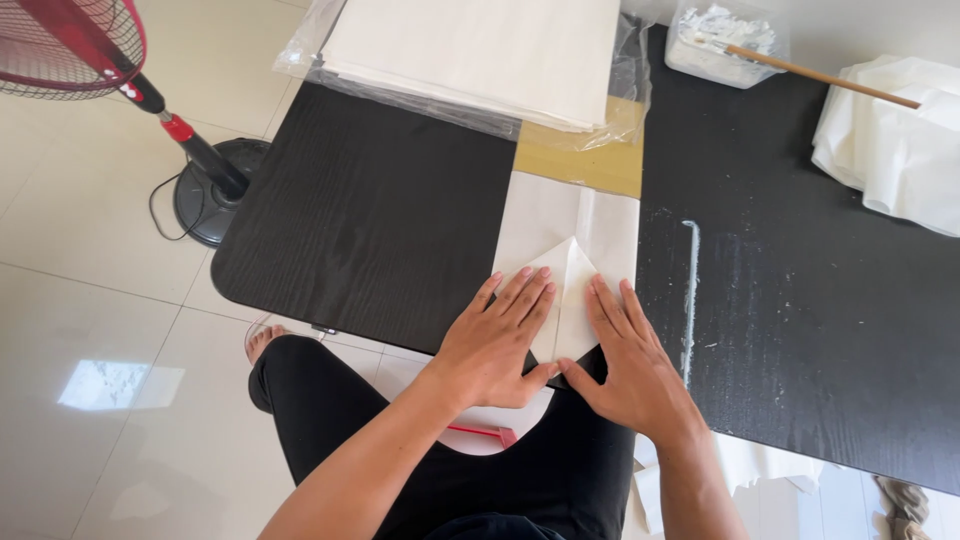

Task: The person folds a white sheet of paper on a black table, creating a triangular shape. They use a brush to apply a white substance from a container onto the folded edges of the paper.

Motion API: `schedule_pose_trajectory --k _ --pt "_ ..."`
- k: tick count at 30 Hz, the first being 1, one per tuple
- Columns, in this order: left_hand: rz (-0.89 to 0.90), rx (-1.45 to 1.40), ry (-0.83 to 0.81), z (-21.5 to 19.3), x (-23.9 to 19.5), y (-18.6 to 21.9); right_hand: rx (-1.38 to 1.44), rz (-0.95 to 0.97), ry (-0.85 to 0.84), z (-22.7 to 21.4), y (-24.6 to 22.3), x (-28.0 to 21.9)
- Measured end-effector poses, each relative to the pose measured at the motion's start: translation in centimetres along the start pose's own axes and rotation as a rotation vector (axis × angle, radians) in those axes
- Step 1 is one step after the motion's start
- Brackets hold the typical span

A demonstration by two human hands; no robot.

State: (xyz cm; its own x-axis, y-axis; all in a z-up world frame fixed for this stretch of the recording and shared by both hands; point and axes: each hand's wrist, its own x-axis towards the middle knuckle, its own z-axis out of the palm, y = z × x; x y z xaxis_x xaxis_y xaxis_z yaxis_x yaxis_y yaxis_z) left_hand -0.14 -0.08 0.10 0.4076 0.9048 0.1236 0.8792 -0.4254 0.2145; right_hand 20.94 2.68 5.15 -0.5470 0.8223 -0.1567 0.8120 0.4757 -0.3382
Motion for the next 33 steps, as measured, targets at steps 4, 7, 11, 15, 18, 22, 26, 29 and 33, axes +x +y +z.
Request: schedule_pose_trajectory --k 4,7,11,15,18,22,26,29,33 --pt "0.078 0.139 0.080 -0.6 -0.3 -0.8 0.015 0.004 0.005 -0.5 -0.8 -0.1" --pt "0.062 -0.151 -0.328 -4.0 -1.1 -0.2 -0.059 0.149 -0.084 -0.5 -1.5 -0.7" --pt "0.179 0.123 0.077 -0.8 -3.1 0.0 -0.088 -0.140 0.120 2.1 -1.8 -2.6" --pt "0.192 0.236 0.207 -1.1 -3.7 0.1 -0.115 -0.234 0.353 3.4 -2.6 -3.7" --pt "0.201 0.276 0.227 -0.5 -4.5 0.7 -0.071 -0.211 0.383 4.0 -2.6 -4.3" --pt "0.203 0.223 0.284 -0.8 -4.6 1.0 -0.051 -0.207 0.427 5.0 -2.6 -4.6" --pt "0.230 0.214 0.350 -1.0 -4.3 0.8 -0.019 -0.247 0.533 5.1 -2.4 -4.2" --pt "0.252 0.136 0.413 -1.4 -4.1 0.5 0.014 -0.270 0.572 5.0 -2.1 -3.9" --pt "0.247 -0.058 0.487 -1.3 -4.1 0.7 0.051 -0.274 0.596 5.1 -2.1 -3.9"
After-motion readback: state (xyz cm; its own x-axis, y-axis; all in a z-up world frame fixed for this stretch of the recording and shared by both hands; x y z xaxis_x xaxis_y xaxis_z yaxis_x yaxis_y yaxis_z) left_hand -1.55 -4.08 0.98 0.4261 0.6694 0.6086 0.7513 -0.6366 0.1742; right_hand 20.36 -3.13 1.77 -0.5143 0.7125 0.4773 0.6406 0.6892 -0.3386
